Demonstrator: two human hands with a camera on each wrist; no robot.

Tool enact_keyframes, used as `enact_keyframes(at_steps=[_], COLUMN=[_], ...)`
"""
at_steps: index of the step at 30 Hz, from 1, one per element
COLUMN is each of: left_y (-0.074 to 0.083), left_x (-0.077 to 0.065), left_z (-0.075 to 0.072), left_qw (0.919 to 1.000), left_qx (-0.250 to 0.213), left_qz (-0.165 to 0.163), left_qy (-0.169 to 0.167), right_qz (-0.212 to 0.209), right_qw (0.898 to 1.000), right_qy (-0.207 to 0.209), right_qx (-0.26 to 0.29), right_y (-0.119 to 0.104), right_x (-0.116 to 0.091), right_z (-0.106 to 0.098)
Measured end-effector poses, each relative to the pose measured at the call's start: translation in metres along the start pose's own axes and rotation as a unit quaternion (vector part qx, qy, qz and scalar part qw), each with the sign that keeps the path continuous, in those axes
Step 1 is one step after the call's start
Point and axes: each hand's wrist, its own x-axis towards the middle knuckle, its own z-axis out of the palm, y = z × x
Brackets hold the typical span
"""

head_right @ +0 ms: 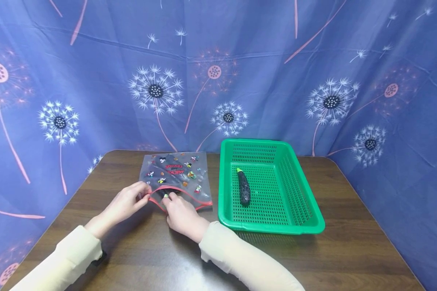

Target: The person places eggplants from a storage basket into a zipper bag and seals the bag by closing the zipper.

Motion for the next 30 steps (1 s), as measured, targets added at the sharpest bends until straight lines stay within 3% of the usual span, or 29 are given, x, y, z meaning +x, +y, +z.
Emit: enact_keyframes(at_steps=[15,24,30], left_y=[-0.001,-0.001,-0.002], left_x=[0.0,-0.002,-0.002], left_z=[0.001,-0.001,0.0], left_qw=[1.0,1.0,1.0], left_qx=[0.003,-0.001,-0.003], left_qz=[-0.002,0.003,0.005], left_qy=[-0.003,-0.006,-0.006], right_qz=[-0.041,-0.032,-0.035], right_qw=[0.997,0.997,0.997], right_qy=[-0.033,-0.055,-0.042], right_qx=[-0.058,-0.048,-0.05], right_y=[-0.01,-0.003,0.007], right_x=[-0.023,-0.028,-0.031], right_z=[-0.058,-0.086,-0.103])
